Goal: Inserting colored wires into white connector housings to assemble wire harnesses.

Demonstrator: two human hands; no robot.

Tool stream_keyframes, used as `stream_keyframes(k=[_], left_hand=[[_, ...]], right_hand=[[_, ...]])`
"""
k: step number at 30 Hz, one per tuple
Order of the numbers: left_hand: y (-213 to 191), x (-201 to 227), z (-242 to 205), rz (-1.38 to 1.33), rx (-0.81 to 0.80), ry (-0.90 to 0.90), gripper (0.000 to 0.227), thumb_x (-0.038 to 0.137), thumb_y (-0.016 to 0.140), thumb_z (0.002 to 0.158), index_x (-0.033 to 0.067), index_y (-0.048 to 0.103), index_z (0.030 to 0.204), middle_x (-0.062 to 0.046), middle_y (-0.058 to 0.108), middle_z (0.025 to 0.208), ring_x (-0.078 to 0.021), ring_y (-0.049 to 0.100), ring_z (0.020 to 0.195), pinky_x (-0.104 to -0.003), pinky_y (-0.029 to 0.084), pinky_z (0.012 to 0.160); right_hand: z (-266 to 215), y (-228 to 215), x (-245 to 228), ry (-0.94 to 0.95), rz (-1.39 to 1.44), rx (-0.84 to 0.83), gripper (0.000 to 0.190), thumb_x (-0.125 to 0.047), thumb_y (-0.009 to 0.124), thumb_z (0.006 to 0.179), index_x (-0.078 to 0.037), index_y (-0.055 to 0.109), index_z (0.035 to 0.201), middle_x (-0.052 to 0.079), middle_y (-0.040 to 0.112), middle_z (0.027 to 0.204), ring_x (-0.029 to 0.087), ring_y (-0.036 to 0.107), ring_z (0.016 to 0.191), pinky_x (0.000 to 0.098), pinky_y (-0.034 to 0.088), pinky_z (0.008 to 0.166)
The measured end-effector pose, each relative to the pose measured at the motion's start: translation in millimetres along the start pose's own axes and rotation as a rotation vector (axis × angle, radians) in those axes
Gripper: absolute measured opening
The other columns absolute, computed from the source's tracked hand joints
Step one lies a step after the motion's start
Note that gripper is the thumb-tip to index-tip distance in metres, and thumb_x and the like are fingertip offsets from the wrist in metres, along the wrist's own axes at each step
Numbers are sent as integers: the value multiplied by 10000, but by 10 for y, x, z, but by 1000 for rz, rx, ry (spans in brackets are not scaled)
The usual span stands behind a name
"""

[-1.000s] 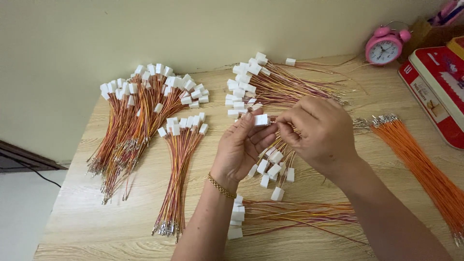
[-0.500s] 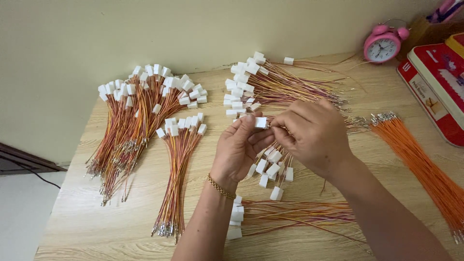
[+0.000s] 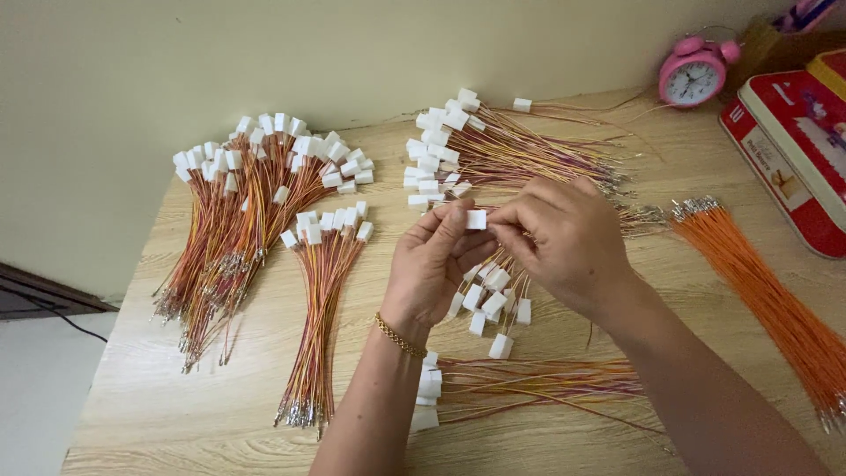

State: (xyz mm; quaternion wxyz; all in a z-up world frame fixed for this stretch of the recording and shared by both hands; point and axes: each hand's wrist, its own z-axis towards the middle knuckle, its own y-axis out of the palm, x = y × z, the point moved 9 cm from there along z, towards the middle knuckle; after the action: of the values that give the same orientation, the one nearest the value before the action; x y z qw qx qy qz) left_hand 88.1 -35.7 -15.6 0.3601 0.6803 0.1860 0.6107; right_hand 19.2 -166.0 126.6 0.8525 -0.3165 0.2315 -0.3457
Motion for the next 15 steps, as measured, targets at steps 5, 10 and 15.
stream_keyframes(k=[5, 10, 15], left_hand=[[98, 76, -52, 11, -20, 10, 288, 184, 676, 996, -9, 652, 1209, -281, 743, 1068, -364, 763, 958, -450, 656, 843], [244, 122, -127, -16, -50, 17, 304, 194, 670, 1006, -20, 641, 1220, -273, 744, 1064, -359, 762, 954, -438, 664, 828], [536, 488, -271, 30, -212, 90, 179, 49, 656, 990, -18, 699, 1151, -185, 764, 978, -273, 771, 877, -343, 677, 827]], right_hand=[[24, -130, -49, -66, 80, 71, 94, -217, 754, 954, -170, 724, 879, 44, 622, 891, 307, 642, 869, 446, 469, 804], [-37, -107, 4, -39, 17, 63, 132, -279, 776, 957, -197, 739, 861, 19, 630, 887, 276, 646, 876, 432, 461, 816], [-19, -135, 3, 135, 263, 12, 298, -65, 808, 916, -64, 548, 1062, 148, 587, 1193, 309, 595, 1145, 459, 533, 1011]])
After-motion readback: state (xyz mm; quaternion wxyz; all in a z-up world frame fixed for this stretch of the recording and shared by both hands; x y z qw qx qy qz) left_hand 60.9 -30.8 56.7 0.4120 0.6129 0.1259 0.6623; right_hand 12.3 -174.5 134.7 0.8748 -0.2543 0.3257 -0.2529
